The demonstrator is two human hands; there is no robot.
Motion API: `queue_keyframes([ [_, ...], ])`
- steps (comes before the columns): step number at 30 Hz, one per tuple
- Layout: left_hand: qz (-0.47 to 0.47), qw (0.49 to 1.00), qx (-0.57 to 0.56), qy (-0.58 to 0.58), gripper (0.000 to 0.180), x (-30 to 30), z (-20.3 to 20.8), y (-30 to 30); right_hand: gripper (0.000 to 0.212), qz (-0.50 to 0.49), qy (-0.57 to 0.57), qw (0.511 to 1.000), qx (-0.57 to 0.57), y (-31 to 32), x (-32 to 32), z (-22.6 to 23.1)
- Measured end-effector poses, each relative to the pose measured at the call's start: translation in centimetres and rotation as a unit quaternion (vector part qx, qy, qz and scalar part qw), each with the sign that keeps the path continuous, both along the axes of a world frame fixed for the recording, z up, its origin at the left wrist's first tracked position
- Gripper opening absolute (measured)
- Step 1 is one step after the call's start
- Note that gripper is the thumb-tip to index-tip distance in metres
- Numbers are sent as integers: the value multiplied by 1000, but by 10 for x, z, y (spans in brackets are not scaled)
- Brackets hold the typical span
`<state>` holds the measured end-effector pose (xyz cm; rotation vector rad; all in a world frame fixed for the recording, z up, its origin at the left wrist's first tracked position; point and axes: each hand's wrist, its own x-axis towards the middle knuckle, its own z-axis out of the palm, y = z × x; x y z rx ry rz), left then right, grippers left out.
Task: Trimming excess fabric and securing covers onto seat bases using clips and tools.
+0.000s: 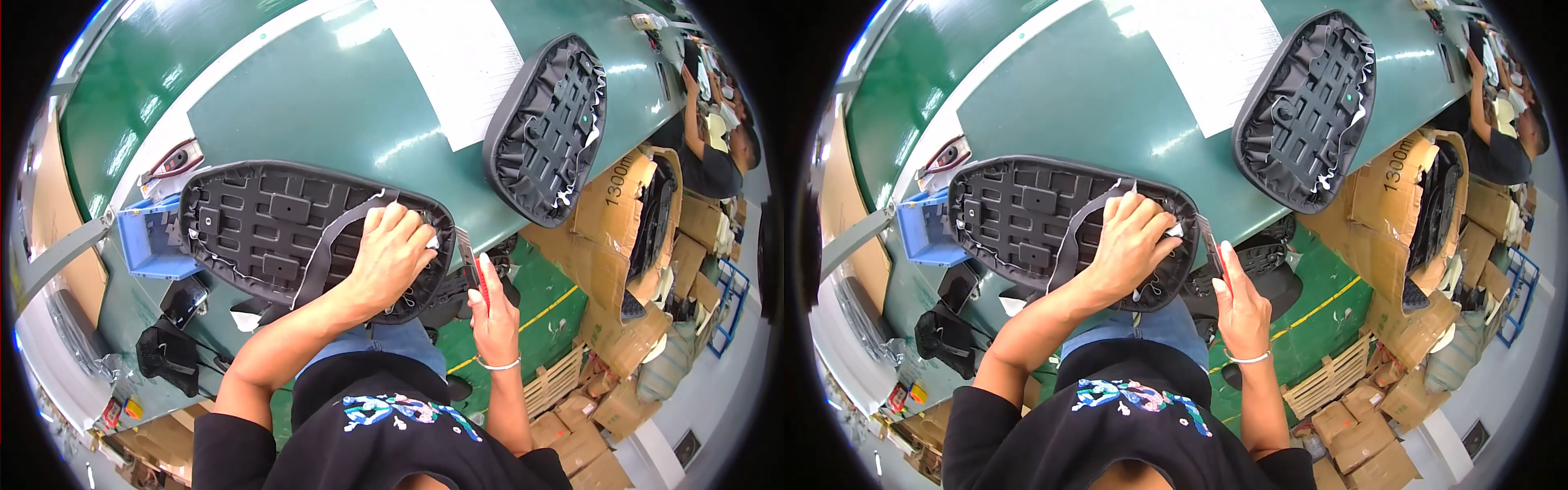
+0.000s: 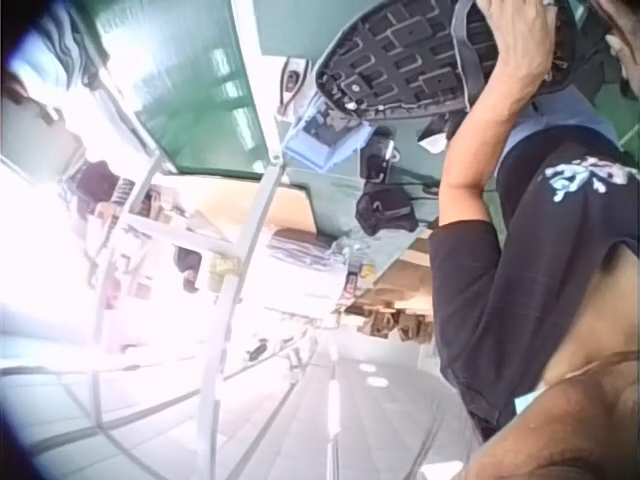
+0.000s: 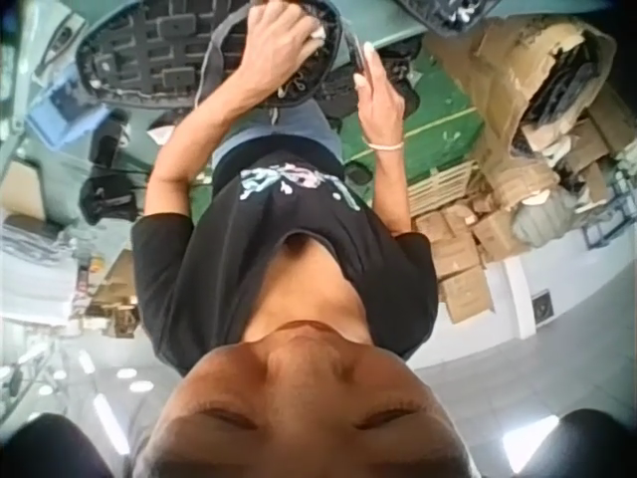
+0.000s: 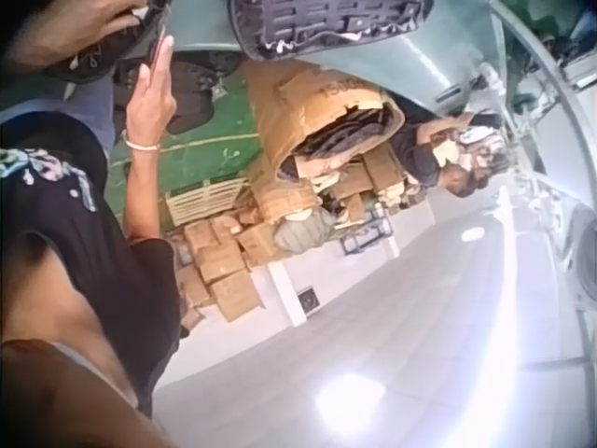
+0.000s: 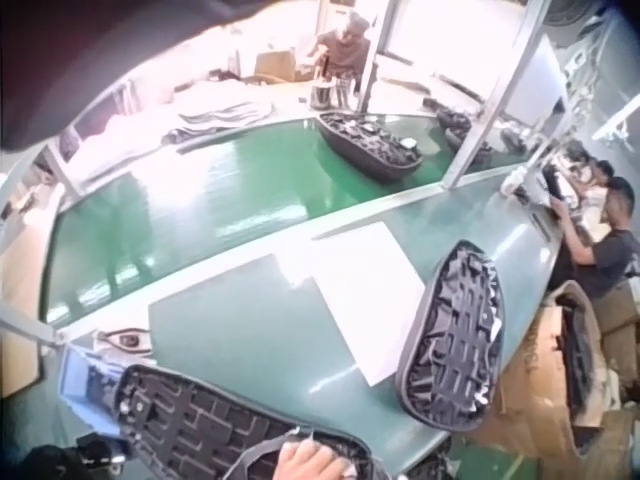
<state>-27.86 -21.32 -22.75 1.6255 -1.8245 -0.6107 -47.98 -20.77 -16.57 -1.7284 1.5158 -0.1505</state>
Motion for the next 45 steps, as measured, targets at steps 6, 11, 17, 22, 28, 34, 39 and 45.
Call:
queue_keyframes([
  [6, 21, 999, -4, 47, 14, -3, -6, -3, 51, 96, 3, 992, -83, -6, 7, -6],
  [11, 20, 992, 1, 122, 10, 5, -5, -10, 56, 117, 86, 984, -100, 0, 20, -8],
  [17, 18, 935, 105, 338, 10, 24, 0, -14, 61, 85, 105, 988, -80, 33, 23, -3],
  [22, 160, 672, 128, 711, 8, 39, -9, -15, 63, 58, 125, 989, -47, 75, 32, 1],
  [28, 111, 672, 147, 717, 11, 53, -8, -29, 63, 31, 96, 993, -69, 83, 29, 11],
  [34, -69, 994, 7, 84, 16, 129, -11, -77, 55, 181, 249, 943, -123, -5, 23, 35],
  [39, 224, 833, 326, 387, 12, 114, 22, -37, 51, 296, 253, 912, -131, -93, 2, 32],
  [45, 165, 810, 126, 549, 9, 75, 61, -18, 57, 422, 145, 881, -157, -143, 26, 14],
])
